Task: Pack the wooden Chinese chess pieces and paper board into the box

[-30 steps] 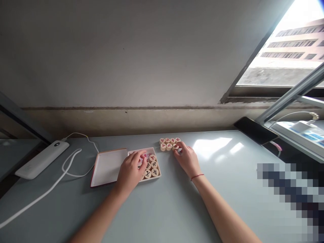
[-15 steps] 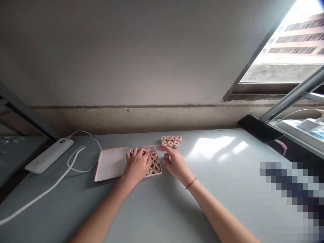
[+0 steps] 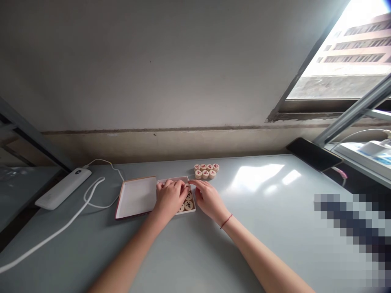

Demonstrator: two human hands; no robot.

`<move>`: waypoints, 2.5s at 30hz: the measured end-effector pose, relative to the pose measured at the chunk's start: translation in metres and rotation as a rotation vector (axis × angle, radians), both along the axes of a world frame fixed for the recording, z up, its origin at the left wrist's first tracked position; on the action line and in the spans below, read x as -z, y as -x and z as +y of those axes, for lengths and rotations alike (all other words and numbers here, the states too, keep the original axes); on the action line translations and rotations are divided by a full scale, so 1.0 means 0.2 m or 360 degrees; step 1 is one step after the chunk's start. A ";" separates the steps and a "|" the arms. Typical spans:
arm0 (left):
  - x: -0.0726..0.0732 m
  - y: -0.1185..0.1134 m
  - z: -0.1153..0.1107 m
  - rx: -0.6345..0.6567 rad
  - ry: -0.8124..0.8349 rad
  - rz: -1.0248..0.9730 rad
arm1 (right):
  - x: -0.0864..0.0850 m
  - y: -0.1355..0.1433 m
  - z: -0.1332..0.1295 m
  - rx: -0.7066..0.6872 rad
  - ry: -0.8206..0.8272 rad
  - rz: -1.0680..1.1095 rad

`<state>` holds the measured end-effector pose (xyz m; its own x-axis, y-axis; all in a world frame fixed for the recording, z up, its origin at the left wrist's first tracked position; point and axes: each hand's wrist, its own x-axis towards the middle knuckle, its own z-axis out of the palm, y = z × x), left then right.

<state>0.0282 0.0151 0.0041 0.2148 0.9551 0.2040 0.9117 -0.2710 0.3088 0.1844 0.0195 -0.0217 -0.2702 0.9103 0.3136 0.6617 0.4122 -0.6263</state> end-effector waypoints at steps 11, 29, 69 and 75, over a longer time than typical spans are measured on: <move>-0.04 0.05 -0.05 0.0120 -0.0182 -0.0686 | -0.11 0.01 -0.01 -0.0130 0.0213 0.0570; 0.01 0.12 -0.03 0.0121 -0.0089 -0.0928 | 0.00 -0.39 0.20 0.0914 0.0164 0.0191; -0.09 0.24 0.02 0.0243 -0.0154 -0.0377 | -0.05 -0.30 0.15 0.0729 -0.0303 0.0112; -0.10 0.41 0.05 0.0337 -0.0003 -0.0126 | -0.11 -0.05 0.02 -0.0015 0.0069 0.0245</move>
